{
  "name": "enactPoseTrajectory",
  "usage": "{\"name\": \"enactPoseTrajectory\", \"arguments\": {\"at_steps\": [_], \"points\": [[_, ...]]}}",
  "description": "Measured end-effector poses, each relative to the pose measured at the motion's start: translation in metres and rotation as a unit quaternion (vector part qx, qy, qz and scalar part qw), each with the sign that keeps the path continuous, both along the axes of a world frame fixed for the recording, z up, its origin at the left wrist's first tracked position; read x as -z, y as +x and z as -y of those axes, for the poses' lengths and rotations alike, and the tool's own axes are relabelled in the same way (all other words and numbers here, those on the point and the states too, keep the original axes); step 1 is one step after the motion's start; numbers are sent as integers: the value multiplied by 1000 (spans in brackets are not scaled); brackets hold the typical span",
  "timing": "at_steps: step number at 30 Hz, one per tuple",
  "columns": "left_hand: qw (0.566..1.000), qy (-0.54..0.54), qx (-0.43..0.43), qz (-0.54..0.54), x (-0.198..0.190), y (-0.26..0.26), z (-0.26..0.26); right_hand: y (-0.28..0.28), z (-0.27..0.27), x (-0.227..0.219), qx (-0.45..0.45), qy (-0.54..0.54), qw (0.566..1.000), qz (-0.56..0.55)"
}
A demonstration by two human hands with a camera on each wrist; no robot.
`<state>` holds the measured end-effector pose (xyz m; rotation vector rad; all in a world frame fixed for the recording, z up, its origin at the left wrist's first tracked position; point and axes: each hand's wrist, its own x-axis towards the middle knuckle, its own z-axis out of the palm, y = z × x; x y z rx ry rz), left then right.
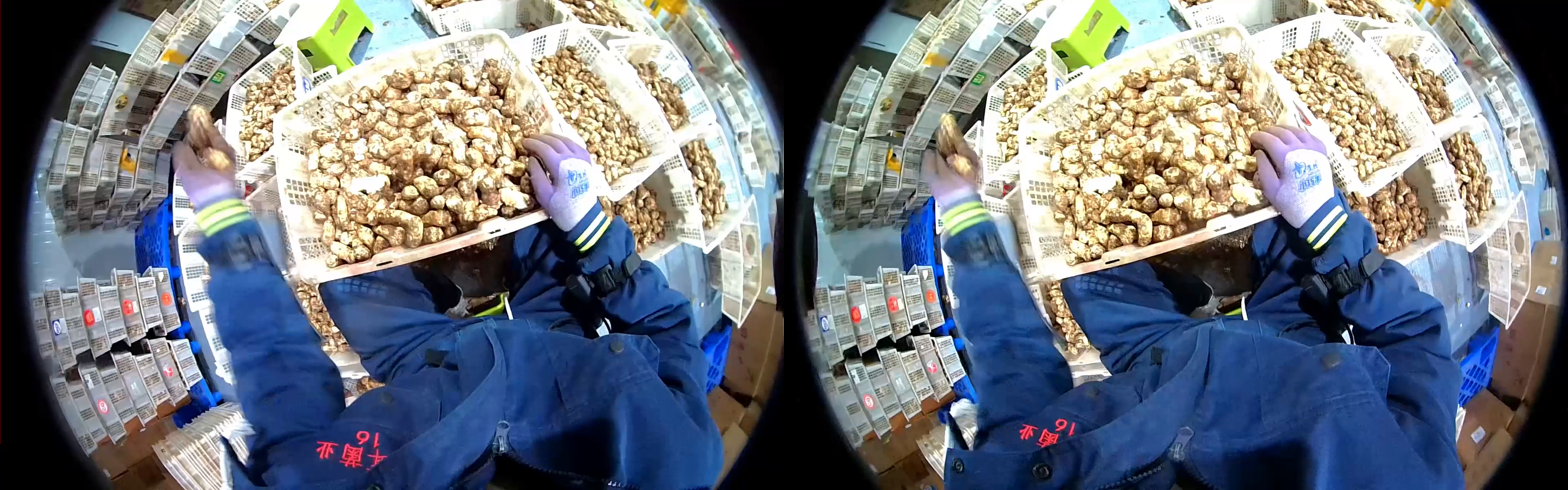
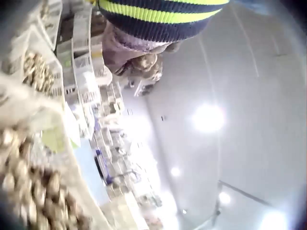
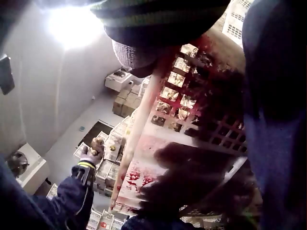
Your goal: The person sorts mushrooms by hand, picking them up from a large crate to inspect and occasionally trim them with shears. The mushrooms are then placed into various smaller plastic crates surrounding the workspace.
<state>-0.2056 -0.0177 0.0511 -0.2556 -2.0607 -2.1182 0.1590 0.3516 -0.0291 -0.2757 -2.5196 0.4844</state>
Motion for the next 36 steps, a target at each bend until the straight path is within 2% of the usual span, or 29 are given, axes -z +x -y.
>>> {"name": "enactPoseTrajectory", "arguments": {"at_steps": [1,2,4,5,6,8,10,11,12,14,15,16,18,19,22,23,24,27,30,31,32,33,36], "points": [[968,222,94,72,-5,-69,10,0,0,0,0,-3,1000,1],[947,284,32,144,-26,-87,-4,0,-2,-1,2,-4,1000,-2],[948,155,-16,276,-36,-99,-16,1,-2,0,14,8,1000,-5],[982,24,14,187,-19,-95,-21,1,-3,0,11,7,1000,-8],[989,-109,41,95,0,-89,-23,1,-3,0,6,3,1000,-10],[956,-259,123,64,27,-38,-36,0,-4,1,-3,6,1000,-5],[878,-450,161,39,56,3,-45,-1,-3,2,-9,8,1000,-8],[788,-594,156,-24,65,15,-56,-1,-2,0,-11,12,1000,-10],[673,-720,147,-86,73,21,-65,-1,-3,-1,-11,16,1000,-12],[597,-781,171,-69,86,15,-80,0,-4,1,-9,11,1000,-17],[564,-806,175,-44,95,4,-89,0,-5,1,-6,6,1000,-16],[552,-811,192,27,98,-1,-102,1,-5,1,-5,2,1000,-16],[559,-815,151,22,103,2,-106,0,-7,2,-2,11,1000,-19],[602,-786,138,37,126,-20,-95,0,-7,2,0,15,1000,-22],[567,-809,154,5,115,-5,-93,2,-2,-1,1,9,1000,-21],[506,-841,190,-12,114,-10,-93,2,-2,-1,1,6,1000,-21],[436,-880,174,-72,106,5,-94,2,-4,-2,2,6,1000,-21],[514,-837,155,-107,120,-2,-72,2,-5,1,4,9,1000,-23],[612,-780,133,7,112,5,-82,1,-4,2,0,13,1000,-26],[720,-678,138,58,122,-4,-74,2,-5,2,1,14,999,-28],[826,-524,142,150,134,-10,-64,3,-5,0,2,14,1000,-28],[901,-347,126,228,126,2,-63,3,-5,0,1,12,1000,-28],[921,-109,292,233,79,30,-34,1,-5,3,-7,-1,999,-34]]}}
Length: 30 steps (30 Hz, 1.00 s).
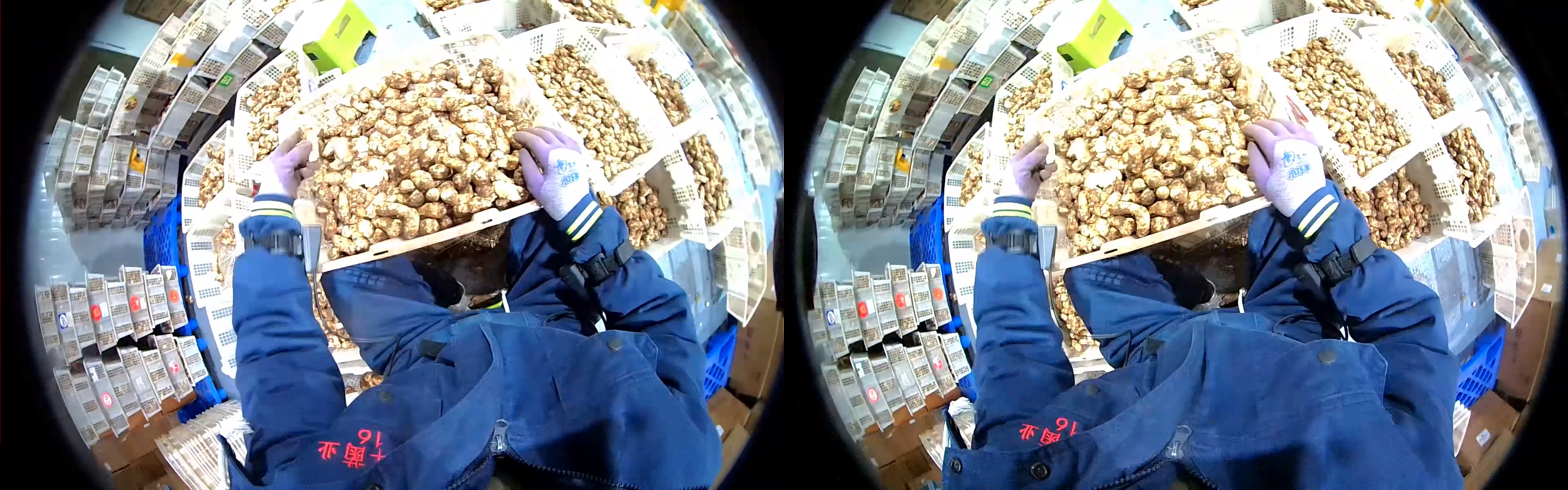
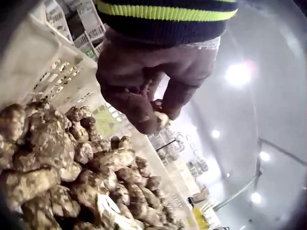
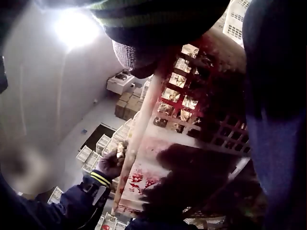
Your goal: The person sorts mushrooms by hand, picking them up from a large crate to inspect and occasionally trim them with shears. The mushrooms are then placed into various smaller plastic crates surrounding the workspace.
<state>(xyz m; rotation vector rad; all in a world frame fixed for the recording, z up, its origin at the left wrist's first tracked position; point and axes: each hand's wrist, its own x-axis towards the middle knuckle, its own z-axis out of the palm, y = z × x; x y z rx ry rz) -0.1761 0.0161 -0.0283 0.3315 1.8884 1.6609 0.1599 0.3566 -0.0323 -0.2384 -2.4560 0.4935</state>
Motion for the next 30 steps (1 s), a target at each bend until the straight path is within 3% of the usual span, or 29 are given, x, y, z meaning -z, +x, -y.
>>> {"name": "enactPoseTrajectory", "arguments": {"at_steps": [2,3,7,10,13,16,22,23,27,30], "points": [[987,136,45,69,-27,40,3,0,1,3,6,11,1000,-5],[941,283,124,138,-20,48,10,-1,2,1,14,17,1000,0],[870,424,164,190,-17,88,9,1,2,0,3,8,1000,14],[890,402,100,189,-19,105,4,1,2,4,10,27,1000,10],[898,385,144,155,-16,101,-2,2,1,4,4,30,1000,4],[933,334,93,98,-12,99,-1,1,2,2,5,24,1000,10],[896,372,136,198,-1,91,3,2,2,1,7,17,1000,4],[868,411,176,218,2,90,2,2,2,0,7,16,1000,7],[889,362,111,257,-8,96,13,0,1,3,4,17,1000,8],[945,163,161,235,-3,59,36,0,1,0,4,13,1000,11]]}}
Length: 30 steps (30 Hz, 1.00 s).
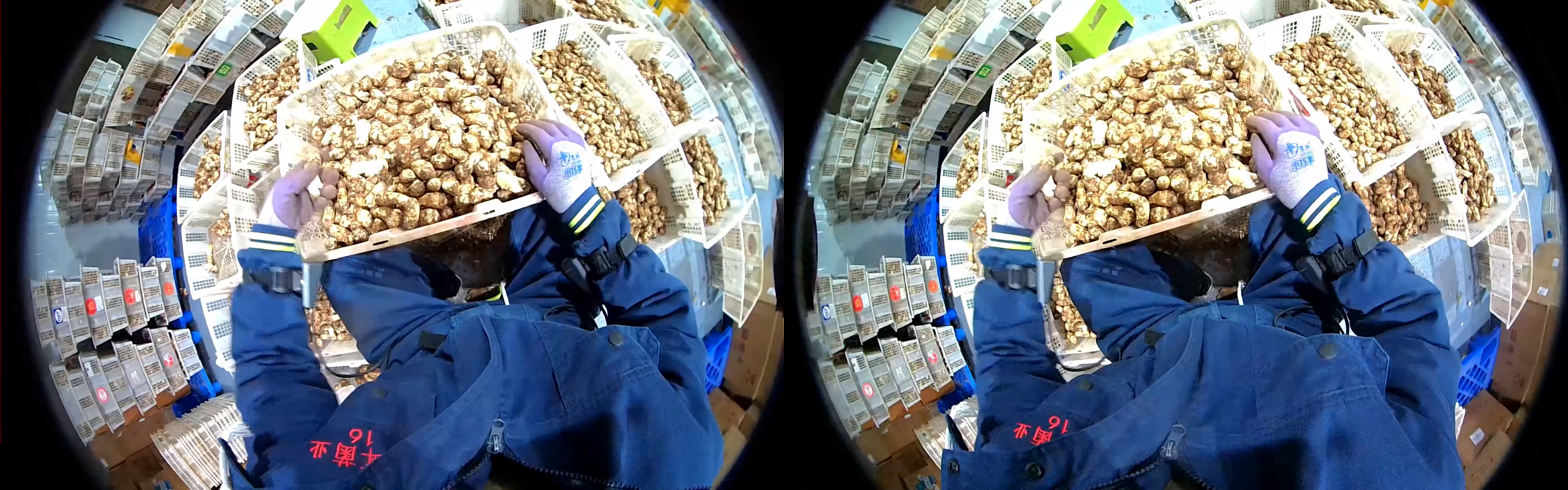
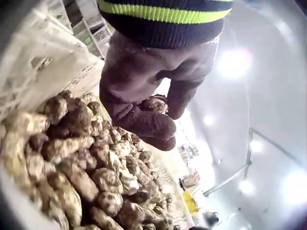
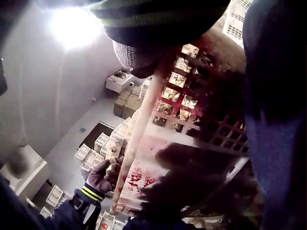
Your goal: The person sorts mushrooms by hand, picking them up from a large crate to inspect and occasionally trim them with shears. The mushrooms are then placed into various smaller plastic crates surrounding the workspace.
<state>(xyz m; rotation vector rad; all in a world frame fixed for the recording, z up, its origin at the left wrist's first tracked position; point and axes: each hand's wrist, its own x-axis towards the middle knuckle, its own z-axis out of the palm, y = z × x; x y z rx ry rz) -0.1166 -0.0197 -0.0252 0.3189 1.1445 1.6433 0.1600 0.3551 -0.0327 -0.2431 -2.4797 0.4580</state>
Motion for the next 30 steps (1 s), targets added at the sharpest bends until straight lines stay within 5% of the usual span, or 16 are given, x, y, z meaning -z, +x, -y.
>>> {"name": "enactPoseTrajectory", "arguments": {"at_steps": [1,4,6,9,11,12,14,17,18,20,21,23,24,27,29,30], "points": [[981,-129,-65,-129,-27,4,-16,0,0,0,-1,-4,1000,4],[946,-14,-324,-26,-71,-77,-35,0,1,1,1,-10,1000,8],[940,-170,-280,-98,-58,-114,-33,1,0,2,7,-3,1000,5],[844,-323,5,-428,-52,-11,-77,-1,-2,4,8,5,1000,-1],[705,-374,171,-577,-47,43,-97,1,-1,3,5,-7,1000,17],[682,-332,166,-629,-8,37,-91,1,-1,4,3,-6,1000,16],[532,-346,199,-747,4,41,-99,1,-3,6,8,-3,1000,9],[589,-406,176,-676,11,36,-91,2,-2,7,13,4,1000,1],[657,-464,187,-563,-13,44,-99,2,-2,7,14,3,1000,-1],[782,-340,77,-517,6,26,-67,2,-3,3,9,0,1000,6],[912,-261,22,-315,-1,23,-62,2,-3,2,9,2,1000,8],[977,-81,-114,-158,-5,22,-59,1,-2,2,6,4,1000,11],[986,-9,-149,-73,-14,25,-64,1,-3,2,4,4,1000,8],[956,-144,-116,-229,-2,9,-84,1,-4,7,4,7,1000,-11],[887,-284,-160,-327,-26,42,-127,2,-3,4,5,-3,1000,-3],[795,-327,-130,-494,17,4,-127,2,-3,4,5,-7,1000,-3]]}}
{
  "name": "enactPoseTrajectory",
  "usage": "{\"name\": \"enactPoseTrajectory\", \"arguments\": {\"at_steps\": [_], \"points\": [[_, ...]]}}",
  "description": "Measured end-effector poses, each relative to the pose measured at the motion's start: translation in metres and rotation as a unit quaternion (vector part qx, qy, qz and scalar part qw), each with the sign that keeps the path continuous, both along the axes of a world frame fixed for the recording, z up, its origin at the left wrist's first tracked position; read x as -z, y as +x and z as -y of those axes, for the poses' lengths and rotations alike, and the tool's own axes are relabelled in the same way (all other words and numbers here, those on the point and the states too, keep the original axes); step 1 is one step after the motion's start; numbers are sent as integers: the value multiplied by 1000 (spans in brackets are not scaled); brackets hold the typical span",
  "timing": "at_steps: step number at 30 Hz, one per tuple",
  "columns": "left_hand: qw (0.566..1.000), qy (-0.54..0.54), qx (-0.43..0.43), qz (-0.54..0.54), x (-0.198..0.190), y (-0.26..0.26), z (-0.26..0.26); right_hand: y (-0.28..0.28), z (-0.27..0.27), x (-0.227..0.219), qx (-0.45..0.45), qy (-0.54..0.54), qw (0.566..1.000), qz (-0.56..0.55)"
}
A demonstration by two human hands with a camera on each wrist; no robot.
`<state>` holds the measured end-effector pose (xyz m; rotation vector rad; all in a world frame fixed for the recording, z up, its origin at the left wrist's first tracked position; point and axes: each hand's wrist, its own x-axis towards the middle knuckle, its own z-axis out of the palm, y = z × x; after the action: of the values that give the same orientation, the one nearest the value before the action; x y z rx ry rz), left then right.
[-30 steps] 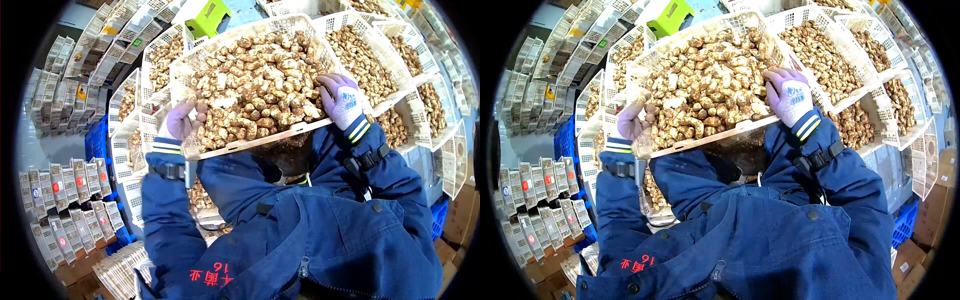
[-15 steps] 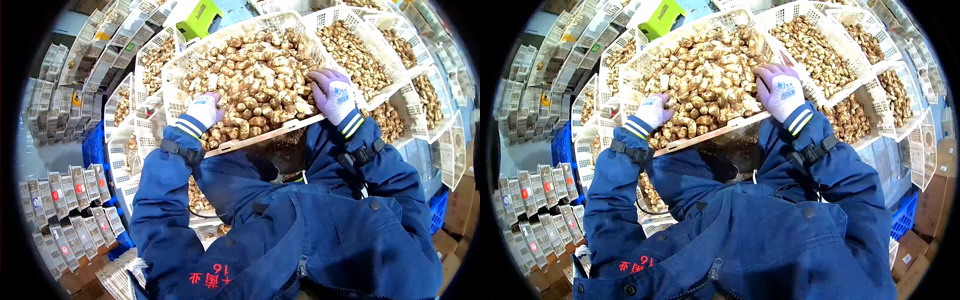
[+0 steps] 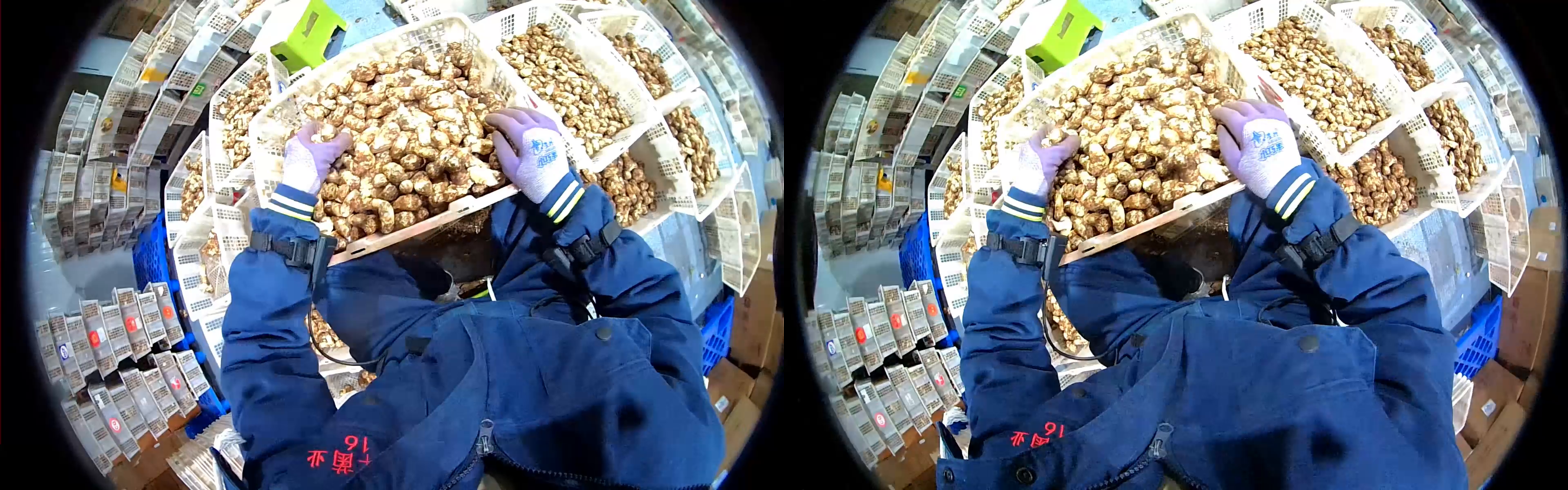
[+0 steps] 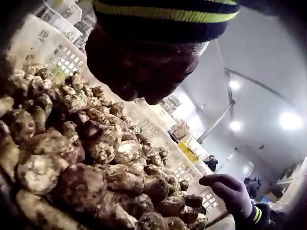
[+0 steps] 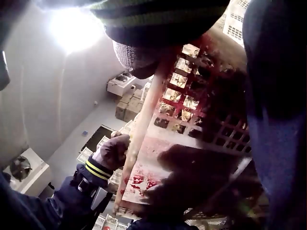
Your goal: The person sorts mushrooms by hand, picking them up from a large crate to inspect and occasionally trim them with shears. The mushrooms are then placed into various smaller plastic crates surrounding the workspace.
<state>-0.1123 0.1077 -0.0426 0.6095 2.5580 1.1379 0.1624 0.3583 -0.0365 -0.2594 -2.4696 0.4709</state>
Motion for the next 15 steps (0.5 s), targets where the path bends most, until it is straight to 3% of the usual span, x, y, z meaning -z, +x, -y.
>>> {"name": "enactPoseTrajectory", "arguments": {"at_steps": [2,3,4,6,9,10,11,12,15], "points": [[991,104,-55,56,-21,20,-21,0,0,-2,0,0,1000,0],[993,84,49,62,-32,13,-21,0,0,-1,1,0,1000,-4],[997,59,42,43,-33,16,-28,0,-1,1,2,0,1000,-8],[992,-34,111,-41,-31,20,-44,-1,-4,3,-6,-8,1000,-7],[962,-45,230,-142,-13,26,-82,0,-4,2,-9,-18,1000,-21],[934,-52,299,-189,-22,35,-95,1,-4,1,-9,-16,1000,-24],[908,-49,370,-192,-5,28,-105,1,-4,0,-9,-18,999,-27],[903,-165,360,-167,-12,41,-116,1,-4,0,-9,-19,999,-31],[848,-275,395,-219,-5,47,-124,-1,-7,6,-11,-8,998,-59]]}}
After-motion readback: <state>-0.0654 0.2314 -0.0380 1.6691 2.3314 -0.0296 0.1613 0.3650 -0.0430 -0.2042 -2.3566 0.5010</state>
